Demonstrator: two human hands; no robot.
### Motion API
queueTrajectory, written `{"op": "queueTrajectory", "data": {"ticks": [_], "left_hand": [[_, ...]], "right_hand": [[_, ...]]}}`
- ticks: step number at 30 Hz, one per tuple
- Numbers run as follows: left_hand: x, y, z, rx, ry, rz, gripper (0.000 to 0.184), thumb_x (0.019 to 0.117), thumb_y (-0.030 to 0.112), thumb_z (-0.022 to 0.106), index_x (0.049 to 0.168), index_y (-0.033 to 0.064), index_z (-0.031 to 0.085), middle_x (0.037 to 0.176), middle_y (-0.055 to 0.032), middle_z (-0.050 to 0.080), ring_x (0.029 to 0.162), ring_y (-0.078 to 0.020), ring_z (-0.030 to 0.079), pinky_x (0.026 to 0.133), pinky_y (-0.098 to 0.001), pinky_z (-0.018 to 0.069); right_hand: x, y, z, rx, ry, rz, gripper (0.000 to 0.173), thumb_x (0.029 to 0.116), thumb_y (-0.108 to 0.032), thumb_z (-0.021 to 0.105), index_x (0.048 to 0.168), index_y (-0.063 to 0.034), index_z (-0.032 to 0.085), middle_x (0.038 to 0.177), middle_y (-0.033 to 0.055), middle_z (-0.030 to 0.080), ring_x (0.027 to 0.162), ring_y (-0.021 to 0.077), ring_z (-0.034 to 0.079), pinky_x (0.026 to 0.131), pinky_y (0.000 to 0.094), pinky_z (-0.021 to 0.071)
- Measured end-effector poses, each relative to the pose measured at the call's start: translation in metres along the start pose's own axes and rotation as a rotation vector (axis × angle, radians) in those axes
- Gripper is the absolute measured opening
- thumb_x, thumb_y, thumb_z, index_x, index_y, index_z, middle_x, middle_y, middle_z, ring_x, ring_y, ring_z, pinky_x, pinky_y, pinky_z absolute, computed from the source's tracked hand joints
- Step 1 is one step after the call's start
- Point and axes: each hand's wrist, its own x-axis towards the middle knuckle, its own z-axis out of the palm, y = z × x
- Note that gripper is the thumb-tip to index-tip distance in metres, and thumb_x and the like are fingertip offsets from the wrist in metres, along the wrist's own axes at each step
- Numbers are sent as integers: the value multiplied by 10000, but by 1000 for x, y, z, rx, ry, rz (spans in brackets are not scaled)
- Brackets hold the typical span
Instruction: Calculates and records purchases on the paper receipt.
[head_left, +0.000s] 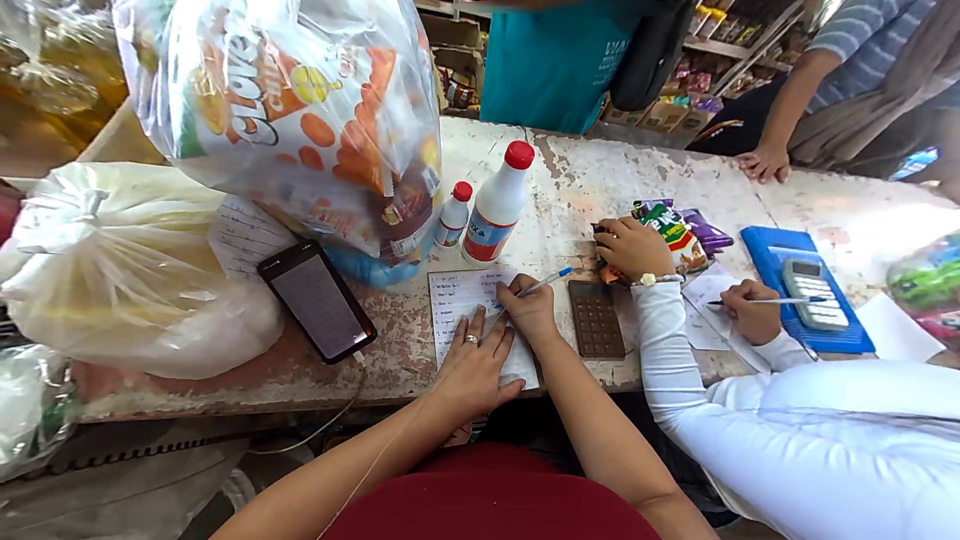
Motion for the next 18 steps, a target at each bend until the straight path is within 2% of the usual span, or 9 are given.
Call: {"op": "queueTrajectory", "data": {"ticks": [6,14,18], "left_hand": [[1,0,0,-11,16,-13,835,968,677,415,1534,64,439,1633,-242,323,1548,-444,204,1227,-645,157],[-1,-1,1,-14,25,1,837,973,675,402,1545,65,419,1648,-215,311,1560,-398,203,1236,-624,155],[0,-1,1,-4,23,3,842,977,678,391,1542,55,421,1650,-212,308,1555,-421,201,1229,-637,166]], "right_hand": [[-2,5,2,-26,2,-80,345,932,-84,704,640,-88,521,524,-26,484,442,37,425,447,219,364],[-1,0,1,-32,4,-35,334,938,-80,713,654,-83,537,520,-25,494,432,31,422,444,208,364],[0,1,2,-44,7,-37,348,936,-77,716,644,-86,527,513,-27,484,429,30,414,440,208,358]]}}
